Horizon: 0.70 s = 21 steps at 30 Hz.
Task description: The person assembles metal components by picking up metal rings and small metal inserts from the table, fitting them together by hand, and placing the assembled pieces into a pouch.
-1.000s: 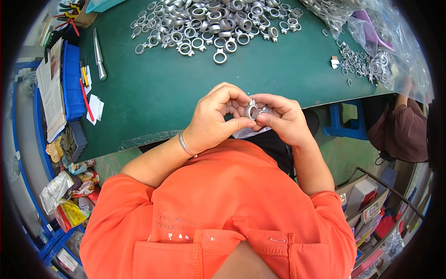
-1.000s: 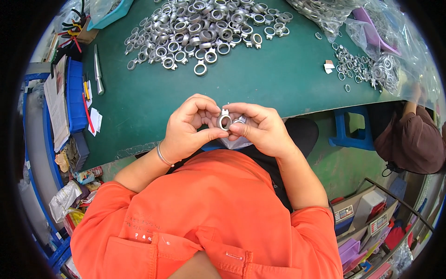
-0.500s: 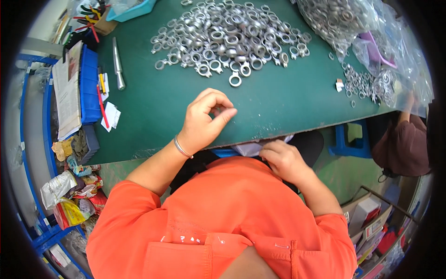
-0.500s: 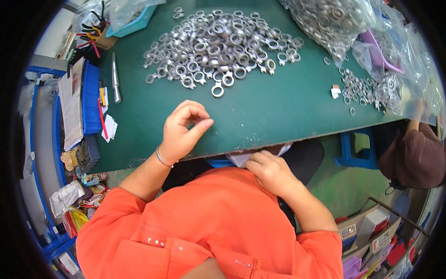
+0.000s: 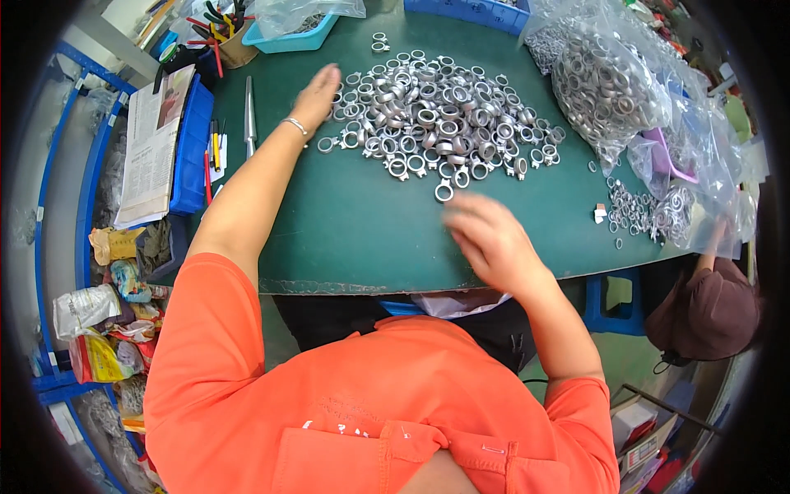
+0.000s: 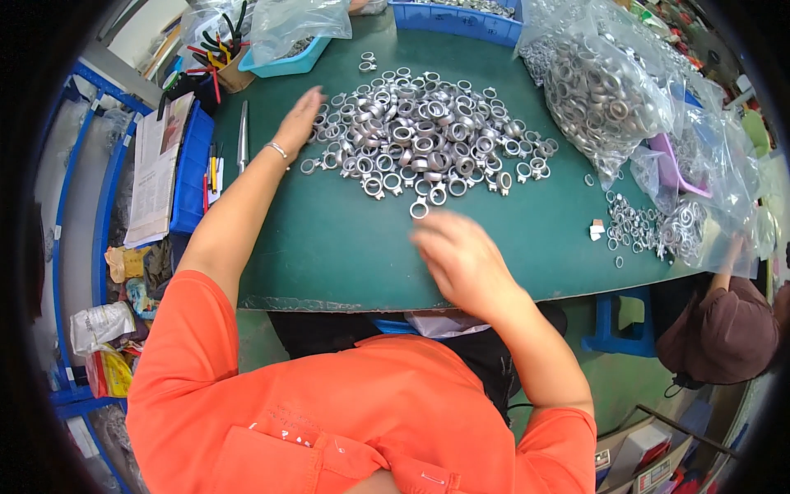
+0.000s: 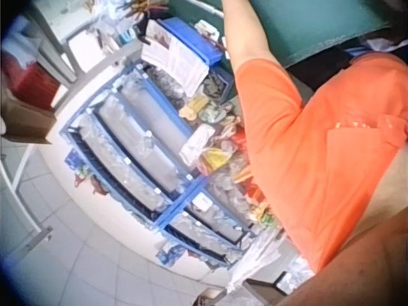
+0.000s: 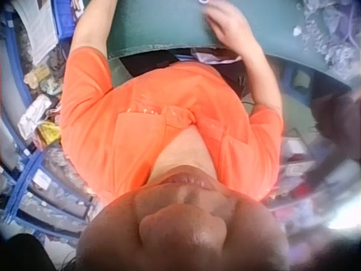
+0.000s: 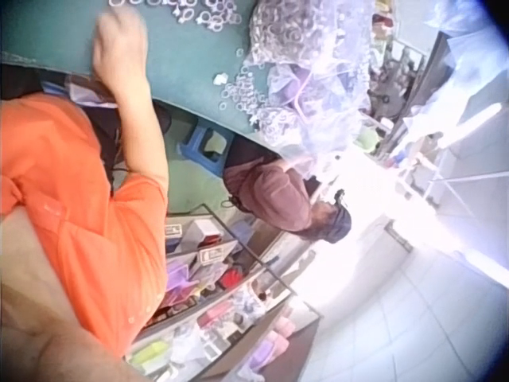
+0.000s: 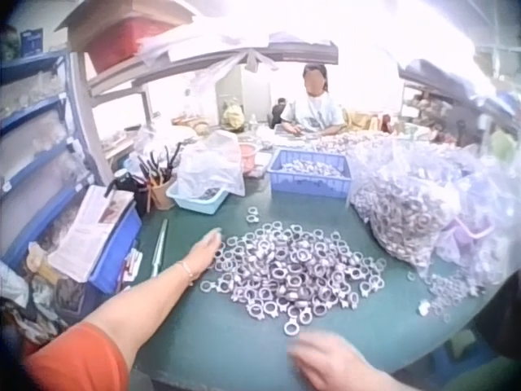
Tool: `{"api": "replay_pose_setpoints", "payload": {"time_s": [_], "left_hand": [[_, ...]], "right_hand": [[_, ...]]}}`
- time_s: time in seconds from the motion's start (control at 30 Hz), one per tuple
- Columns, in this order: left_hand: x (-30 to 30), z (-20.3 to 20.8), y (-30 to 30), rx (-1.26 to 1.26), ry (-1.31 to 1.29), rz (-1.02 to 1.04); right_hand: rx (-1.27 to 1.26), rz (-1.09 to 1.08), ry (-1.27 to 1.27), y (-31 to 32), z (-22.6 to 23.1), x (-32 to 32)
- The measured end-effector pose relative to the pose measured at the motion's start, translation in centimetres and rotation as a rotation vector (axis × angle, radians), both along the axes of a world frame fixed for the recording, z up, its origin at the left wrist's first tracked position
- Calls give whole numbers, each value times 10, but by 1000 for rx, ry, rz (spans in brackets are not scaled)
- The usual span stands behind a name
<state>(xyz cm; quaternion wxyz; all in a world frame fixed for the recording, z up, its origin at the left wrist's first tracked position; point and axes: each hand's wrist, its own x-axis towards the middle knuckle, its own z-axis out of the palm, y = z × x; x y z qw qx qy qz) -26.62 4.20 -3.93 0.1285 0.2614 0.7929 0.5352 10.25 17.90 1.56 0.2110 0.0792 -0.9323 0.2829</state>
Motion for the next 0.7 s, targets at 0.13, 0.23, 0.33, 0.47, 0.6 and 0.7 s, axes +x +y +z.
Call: {"api": "replay_pose_setpoints", "payload": {"time_s": [0.13, 0.23, 0.33, 0.47, 0.6, 0.7], "left_hand": [[33, -15, 14, -124, 234, -2], [80, -2, 15, -191, 249, 71], [132, -6, 10, -216, 330, 224], [188, -4, 18, -193, 304, 391], [236, -8, 33, -71, 324, 342], [262, -7, 47, 96, 257, 251]], "right_hand": [[186, -101, -51, -1, -7, -60], [270, -109, -53, -12, -23, -78], [308, -93, -43, -22, -25, -70], [248, -51, -61, -18, -27, -41], [231, -63, -106, -9, -28, -7], [159, -80, -100, 6, -28, 15]]}}
